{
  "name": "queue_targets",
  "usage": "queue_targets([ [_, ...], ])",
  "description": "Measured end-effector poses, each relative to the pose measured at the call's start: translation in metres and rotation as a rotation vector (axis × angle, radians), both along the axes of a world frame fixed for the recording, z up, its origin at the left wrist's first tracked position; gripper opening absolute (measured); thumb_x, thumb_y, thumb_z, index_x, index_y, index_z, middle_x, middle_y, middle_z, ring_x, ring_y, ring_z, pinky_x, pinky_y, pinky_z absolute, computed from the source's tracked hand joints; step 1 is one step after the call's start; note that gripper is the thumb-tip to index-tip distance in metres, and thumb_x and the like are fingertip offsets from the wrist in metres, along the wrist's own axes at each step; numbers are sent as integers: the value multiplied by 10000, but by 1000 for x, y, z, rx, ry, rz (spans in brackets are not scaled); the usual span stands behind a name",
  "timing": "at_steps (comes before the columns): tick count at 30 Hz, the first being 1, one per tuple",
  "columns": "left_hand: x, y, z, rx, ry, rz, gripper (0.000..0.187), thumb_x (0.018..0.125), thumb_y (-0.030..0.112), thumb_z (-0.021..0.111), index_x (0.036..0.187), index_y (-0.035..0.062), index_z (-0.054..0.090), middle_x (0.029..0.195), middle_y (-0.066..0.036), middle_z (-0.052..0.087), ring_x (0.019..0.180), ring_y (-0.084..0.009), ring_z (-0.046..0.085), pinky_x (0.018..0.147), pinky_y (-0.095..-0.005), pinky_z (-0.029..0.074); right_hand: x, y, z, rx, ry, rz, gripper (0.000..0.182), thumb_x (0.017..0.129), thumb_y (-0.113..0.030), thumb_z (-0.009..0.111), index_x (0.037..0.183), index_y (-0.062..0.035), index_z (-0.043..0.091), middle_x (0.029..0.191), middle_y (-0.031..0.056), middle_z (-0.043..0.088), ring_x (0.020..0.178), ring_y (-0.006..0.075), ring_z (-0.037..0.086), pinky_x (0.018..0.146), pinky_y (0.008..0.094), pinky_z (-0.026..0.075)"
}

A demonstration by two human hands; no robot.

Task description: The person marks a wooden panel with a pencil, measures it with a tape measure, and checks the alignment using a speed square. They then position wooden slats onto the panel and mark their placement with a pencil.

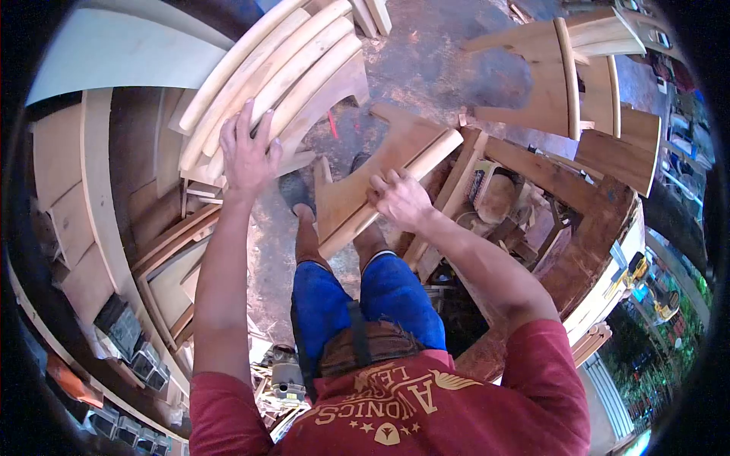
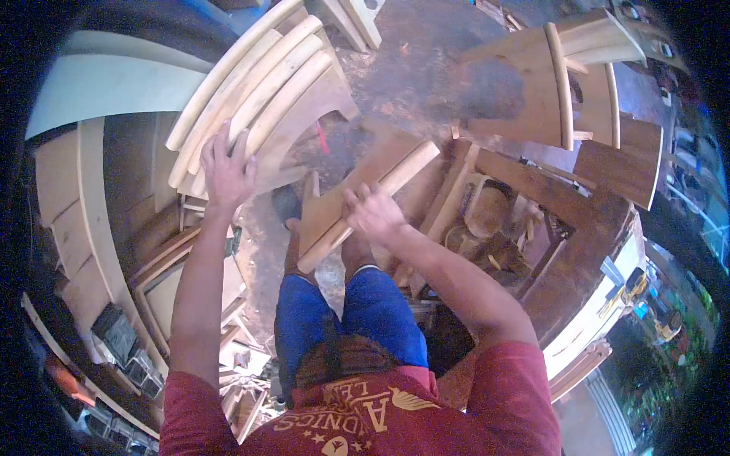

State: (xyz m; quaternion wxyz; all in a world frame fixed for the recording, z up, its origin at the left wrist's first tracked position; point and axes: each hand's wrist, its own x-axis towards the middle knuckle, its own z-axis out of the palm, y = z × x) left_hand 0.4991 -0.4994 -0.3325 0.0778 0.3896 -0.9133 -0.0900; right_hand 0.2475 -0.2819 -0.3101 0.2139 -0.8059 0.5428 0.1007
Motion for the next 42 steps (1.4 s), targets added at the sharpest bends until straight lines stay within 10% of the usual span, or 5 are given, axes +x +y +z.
queue_targets([
  [42, -16, 4, -3, -78, -198, 9, 652, 797, 237, 720, 1404, 124, 511, 1557, -206, 330, 1287, -434, 354, 1105, -585, 294, -26, 105, -18, -142, -149, -173, 150, 792, -219, 627, 869, -131, 722, 943, 17, 559, 928, 224, 575, 792, 345, 493],
])
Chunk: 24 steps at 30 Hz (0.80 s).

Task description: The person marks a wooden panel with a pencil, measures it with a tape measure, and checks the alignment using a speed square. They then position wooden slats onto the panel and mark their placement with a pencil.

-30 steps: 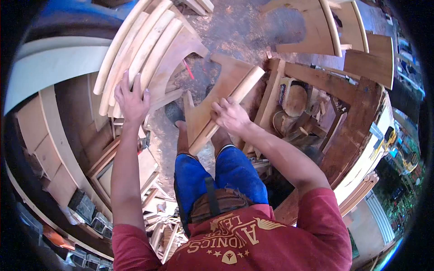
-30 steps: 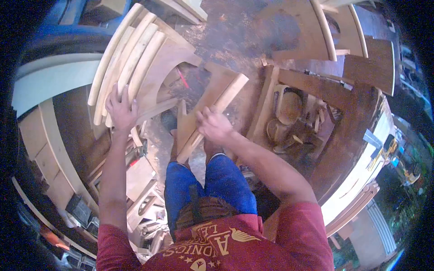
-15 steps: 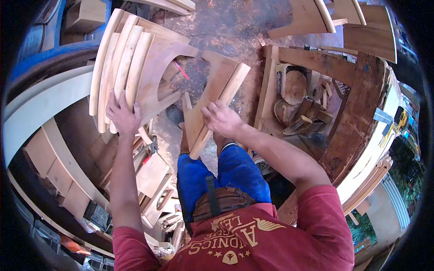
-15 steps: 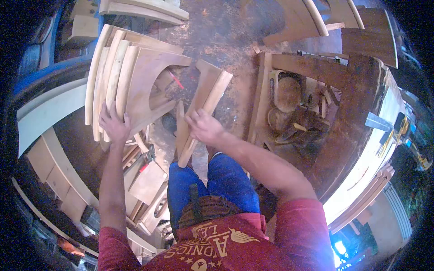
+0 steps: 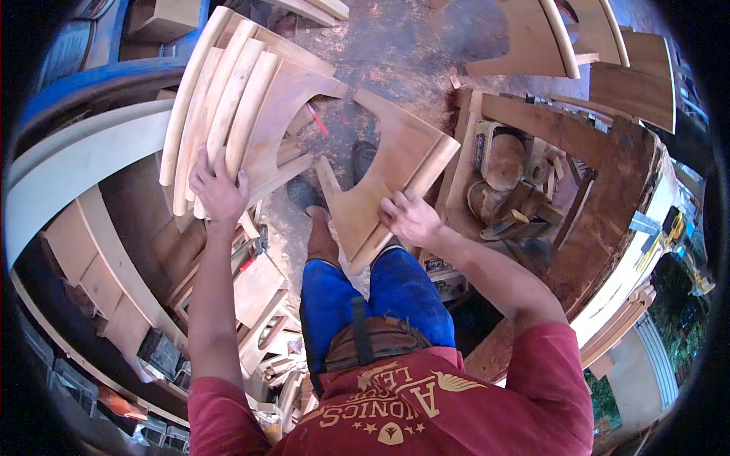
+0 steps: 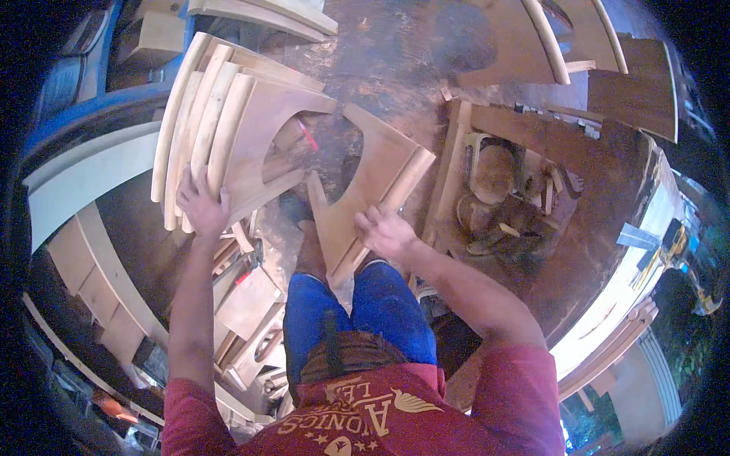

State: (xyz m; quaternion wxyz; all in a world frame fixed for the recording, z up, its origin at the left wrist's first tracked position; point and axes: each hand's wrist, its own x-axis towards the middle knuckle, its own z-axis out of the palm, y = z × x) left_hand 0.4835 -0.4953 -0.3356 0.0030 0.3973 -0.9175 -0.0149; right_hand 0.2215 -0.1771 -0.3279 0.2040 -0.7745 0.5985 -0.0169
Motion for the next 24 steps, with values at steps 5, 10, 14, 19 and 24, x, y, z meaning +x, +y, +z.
queue_targets([
  [5, 1, -1, -2, -8, 30, -13, 645, 790, 247, 724, 1391, 119, 527, 1553, -202, 336, 1272, -445, 362, 1099, -592, 302, -2, 4, 7, 25, 44, -5, 161, 797, -219, 618, 885, -119, 709, 927, 29, 544, 917, 220, 573, 770, 349, 500],
  [10, 5, -2, -2, 10, 2, 1, 646, 806, 282, 712, 1388, 70, 529, 1563, -225, 317, 1302, -457, 341, 1108, -599, 272, -1, 1, 5, 37, 30, 1, 167, 803, -226, 609, 883, -116, 705, 916, 35, 532, 912, 223, 570, 779, 359, 493],
  [14, 7, -3, -4, 21, 22, 2, 635, 807, 287, 715, 1379, 68, 546, 1568, -217, 304, 1303, -453, 323, 1114, -602, 263, 3, -11, 4, 74, 80, 37, 233, 817, -265, 606, 992, -143, 701, 921, 2, 519, 854, 185, 544, 746, 332, 453],
  [19, 6, -3, -4, 3, 62, -20, 645, 812, 297, 717, 1391, 77, 540, 1567, -213, 301, 1299, -456, 322, 1115, -605, 260, 15, -48, 10, 43, 59, 33, 183, 787, -237, 635, 879, -117, 740, 957, 30, 568, 955, 232, 574, 804, 367, 464],
  [24, 5, -3, -2, 9, 52, -11, 645, 779, 284, 738, 1363, 83, 554, 1547, -229, 323, 1293, -457, 332, 1102, -598, 282, 26, -104, 20, 39, 93, 65, 167, 772, -233, 652, 831, -124, 764, 972, 28, 609, 991, 226, 589, 789, 358, 461],
])
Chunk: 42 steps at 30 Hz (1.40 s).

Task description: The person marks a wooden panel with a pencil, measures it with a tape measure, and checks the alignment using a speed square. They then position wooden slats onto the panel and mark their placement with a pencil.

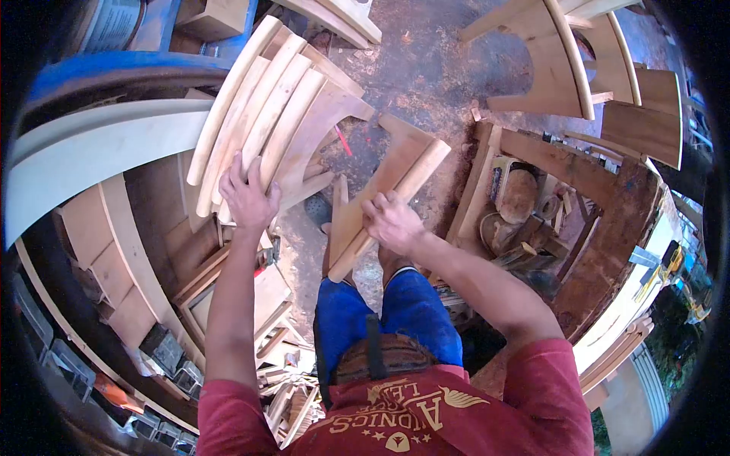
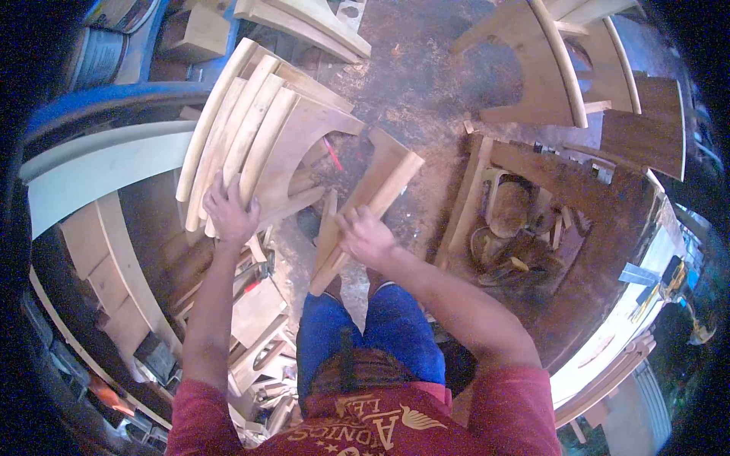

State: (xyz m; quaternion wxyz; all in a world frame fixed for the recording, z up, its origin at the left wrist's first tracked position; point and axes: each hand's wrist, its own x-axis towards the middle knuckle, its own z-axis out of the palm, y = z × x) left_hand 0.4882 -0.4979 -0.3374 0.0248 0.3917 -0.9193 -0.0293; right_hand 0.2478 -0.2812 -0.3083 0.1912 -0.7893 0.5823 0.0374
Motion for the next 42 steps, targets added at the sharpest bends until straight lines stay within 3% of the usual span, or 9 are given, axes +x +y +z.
queue_targets([
  [8, -10, 59, 7, 165, 103, -30, 624, 795, 302, 723, 1341, 53, 553, 1547, -285, 266, 1348, -497, 273, 1102, -638, 272, -1, -23, 11, 35, -41, 36, 190, 802, -233, 643, 864, -116, 779, 1001, 45, 612, 974, 241, 609, 778, 375, 457],
  [13, -45, 141, 24, 426, 303, 54, 418, 943, 275, 631, 1273, 20, 604, 1422, -274, 440, 1280, -469, 410, 1069, -582, 342, -3, -6, -1, 33, -59, 23, 181, 803, -243, 638, 865, -128, 764, 964, 44, 590, 924, 233, 596, 767, 373, 465],
  [17, -53, 160, 21, 690, 486, 252, 246, 952, 184, 609, 1115, 16, 684, 1235, -213, 595, 1111, -401, 551, 980, -499, 434, -11, 21, -6, 1, -75, 17, 160, 800, -243, 635, 847, -148, 755, 951, 52, 571, 912, 230, 595, 752, 367, 474],
  [20, -53, 168, 12, 684, 417, 148, 236, 927, 192, 653, 1102, 40, 698, 1264, -222, 566, 1159, -422, 518, 997, -518, 423, -19, 44, -8, 10, -105, 34, 179, 801, -241, 629, 885, -148, 756, 949, 57, 557, 883, 231, 602, 758, 379, 493],
  [26, -53, 121, 16, 338, 247, 296, 550, 868, 202, 683, 1376, 58, 530, 1482, -296, 344, 1378, -490, 305, 1125, -626, 244, -23, 62, -2, 31, 14, 58, 228, 804, -245, 628, 956, -128, 752, 924, 38, 544, 845, 211, 598, 721, 366, 492],
  [31, -44, 44, 39, 56, 196, 336, 736, 854, 232, 682, 1479, -17, 384, 1542, -313, 286, 1407, -505, 266, 1147, -629, 223, -24, 60, -4, 3, -24, 45, 179, 808, -245, 631, 898, -136, 742, 904, 31, 543, 825, 207, 595, 671, 351, 477],
  [37, -45, 47, 36, 216, 142, 339, 743, 866, 235, 681, 1484, -39, 372, 1546, -286, 320, 1434, -482, 268, 1189, -584, 209, -20, 49, -4, 3, -45, 30, 152, 800, -241, 638, 826, -138, 747, 917, 37, 550, 862, 215, 594, 696, 362, 472],
  [41, -67, 111, 60, 849, 372, 220, 716, 909, 266, 678, 1475, -52, 375, 1448, -321, 442, 1371, -476, 405, 1161, -558, 297, -15, 45, -8, -10, -62, 14, 150, 787, -236, 640, 826, -138, 747, 915, 43, 550, 872, 224, 582, 717, 368, 463],
  [42, -69, 129, 61, 831, 333, 170, 703, 915, 257, 672, 1474, -50, 377, 1437, -322, 449, 1361, -478, 415, 1150, -552, 318, -14, 42, -8, -11, -58, 17, 151, 785, -234, 640, 831, -138, 747, 914, 44, 549, 872, 227, 578, 719, 369, 460],
])
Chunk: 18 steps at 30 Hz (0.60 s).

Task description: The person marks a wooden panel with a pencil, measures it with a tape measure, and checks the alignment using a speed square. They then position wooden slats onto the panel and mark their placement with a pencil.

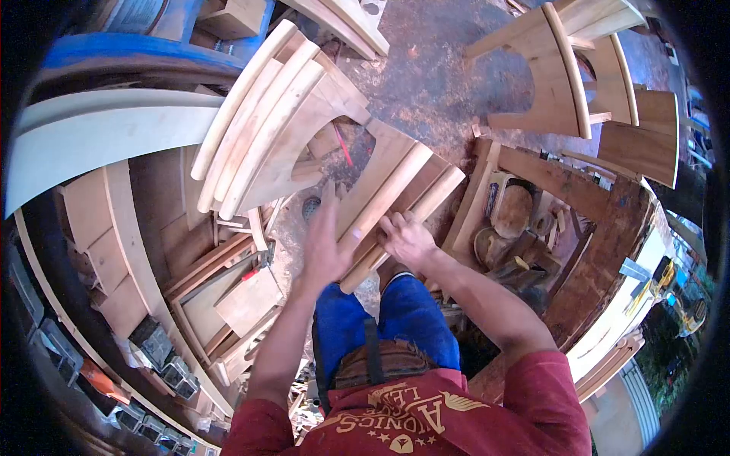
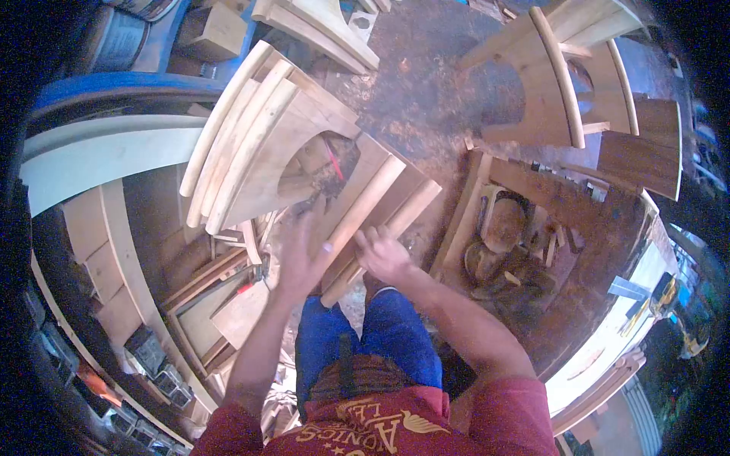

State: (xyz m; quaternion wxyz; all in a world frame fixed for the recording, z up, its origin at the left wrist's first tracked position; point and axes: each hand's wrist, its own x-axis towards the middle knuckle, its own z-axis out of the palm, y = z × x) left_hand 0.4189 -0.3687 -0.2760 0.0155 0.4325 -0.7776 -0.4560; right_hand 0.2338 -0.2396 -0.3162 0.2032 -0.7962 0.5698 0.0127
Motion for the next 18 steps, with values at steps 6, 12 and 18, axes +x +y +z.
queue_targets([
  [6, 10, 20, -25, -141, -155, -32, 616, 951, 234, 636, 1467, -14, 408, 1343, -284, 540, 1252, -466, 498, 1062, -534, 411, 18, -37, -2, -56, 62, -65, 151, 784, -241, 636, 843, -130, 720, 930, 36, 546, 925, 226, 571, 774, 356, 471],
  [12, 47, -51, -50, -313, -258, -49, 590, 976, 302, 610, 1475, 42, 434, 1289, -242, 594, 1115, -450, 566, 989, -537, 449, 9, -13, -3, -128, -2, -52, 150, 778, -243, 631, 823, -137, 729, 913, 38, 558, 912, 236, 563, 777, 376, 446],
  [18, 45, -86, -42, -219, -295, 29, 561, 998, 361, 570, 1472, 82, 454, 1289, -244, 611, 1162, -443, 582, 989, -534, 453, -6, 29, -1, -89, 33, -27, 142, 787, -238, 622, 871, -158, 703, 888, 18, 527, 849, 202, 558, 726, 364, 444],
])
